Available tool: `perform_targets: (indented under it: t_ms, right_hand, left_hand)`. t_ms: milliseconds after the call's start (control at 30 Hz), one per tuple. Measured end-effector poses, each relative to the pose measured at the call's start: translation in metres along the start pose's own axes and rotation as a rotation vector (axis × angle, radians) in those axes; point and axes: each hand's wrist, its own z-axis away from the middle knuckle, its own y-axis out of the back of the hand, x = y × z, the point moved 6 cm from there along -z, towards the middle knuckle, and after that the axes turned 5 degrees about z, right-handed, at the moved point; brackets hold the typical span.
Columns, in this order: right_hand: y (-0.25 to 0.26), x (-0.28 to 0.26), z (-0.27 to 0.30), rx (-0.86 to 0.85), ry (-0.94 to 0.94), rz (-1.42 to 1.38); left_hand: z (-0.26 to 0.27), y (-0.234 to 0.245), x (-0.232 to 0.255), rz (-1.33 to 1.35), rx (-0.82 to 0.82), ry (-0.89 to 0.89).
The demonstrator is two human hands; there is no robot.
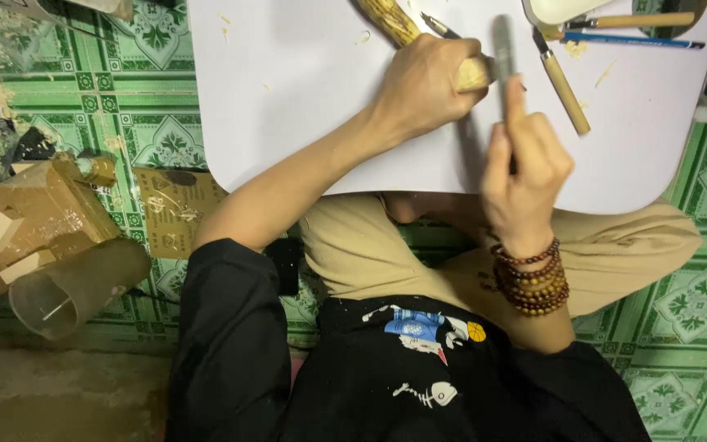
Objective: Carving and sanding a small wooden object using a knife and sandpaper.
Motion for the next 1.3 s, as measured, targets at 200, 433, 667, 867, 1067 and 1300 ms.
perform_targets:
  t_ms: [200, 433, 667, 867, 1067, 1300]
  right_hand:
    - [0.0, 0.018, -0.01, 0.002, -0.069, 0.052]
    - [0.014, 0.014, -0.005, -0.061, -0.217, -0.084]
    - [0.012, 0.007, 0.006, -0.234, -0.153, -0.187]
    - [-0.011, -0.012, 0.006, -0.287, -0.071, -0.187]
    - [-0.022, -0.02, -0.006, -0.31, -0.061, -0.149]
    - [-0.029, -0.008, -0.03, -0.336, -0.117, -0.077]
  left_hand:
    - [0.003, 0.005, 0.005, 0.004, 0.024, -0.057]
    - [0.011, 0.018, -0.002, -0.02, -0.148, -0.013]
    - [0.053, 0.035, 0.008, -0.603, -0.199, -0.005]
    - [0.077, 0.051, 0.004, -0.578, -0.118, -0.026]
    - [0.096, 0.06, 0.009, -0.407, 0.037, -0.063]
    - [0.097, 0.071, 0.015, 0.05, 0.225, 0.046]
